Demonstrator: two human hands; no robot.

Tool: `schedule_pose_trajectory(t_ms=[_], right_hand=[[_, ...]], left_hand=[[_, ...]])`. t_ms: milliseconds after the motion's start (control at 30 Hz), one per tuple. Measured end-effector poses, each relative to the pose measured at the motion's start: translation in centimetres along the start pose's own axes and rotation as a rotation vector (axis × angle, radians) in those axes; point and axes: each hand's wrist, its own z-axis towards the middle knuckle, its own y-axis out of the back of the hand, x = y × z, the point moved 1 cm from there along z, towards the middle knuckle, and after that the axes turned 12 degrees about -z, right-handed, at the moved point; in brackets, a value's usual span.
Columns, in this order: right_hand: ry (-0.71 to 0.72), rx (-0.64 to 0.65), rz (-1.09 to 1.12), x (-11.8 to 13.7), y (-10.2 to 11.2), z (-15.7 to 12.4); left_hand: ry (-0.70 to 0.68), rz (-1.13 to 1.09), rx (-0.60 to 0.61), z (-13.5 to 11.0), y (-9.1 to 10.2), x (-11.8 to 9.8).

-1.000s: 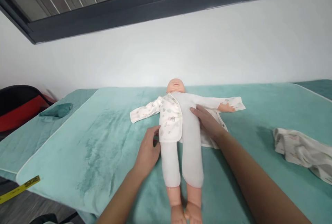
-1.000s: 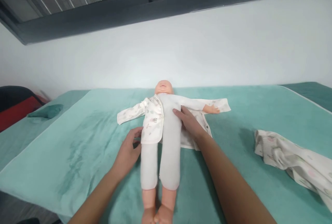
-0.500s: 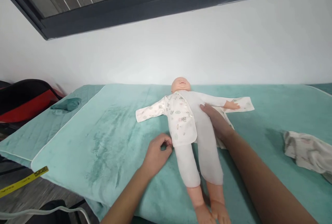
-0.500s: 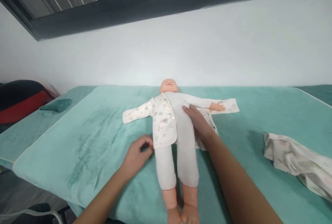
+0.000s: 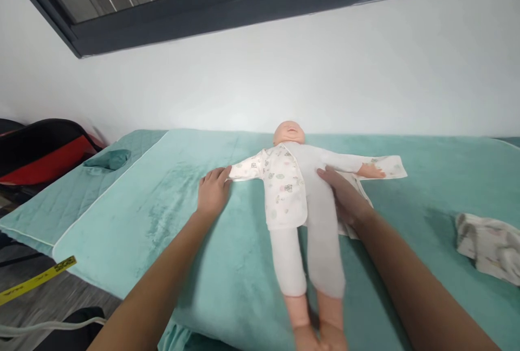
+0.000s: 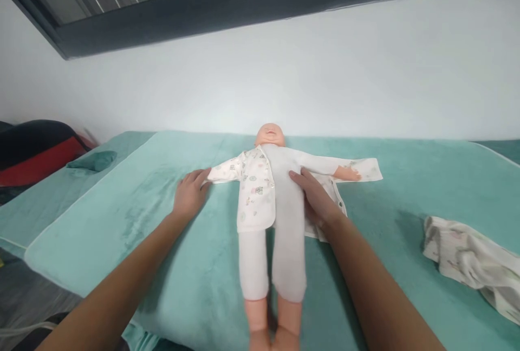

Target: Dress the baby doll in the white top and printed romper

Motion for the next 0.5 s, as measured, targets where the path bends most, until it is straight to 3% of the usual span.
schedule_pose_trajectory(t_ms=[100,233,367,500], right_hand=[[-0.067,0.057,0.05,0.6,-1.0,-0.7],[-0.026,0.117,0.066,0.9,-1.8,-0.9],[-0.014,0.054,0.079,0.5,-1.7,-0.5],[-0.038,-0.018,0.071,0.3,-1.5,-0.3]], left_hand=[[0.048,0.029,-0.023,0.8,-0.1,0.3],[0.123,0.018,-0.087,0.8,-0.3,0.5],[0.137,-0.031,-0.125,0.6,-0.5,0.9],[0.067,-0.122,-0.148,0.7,-0.8,1.4]])
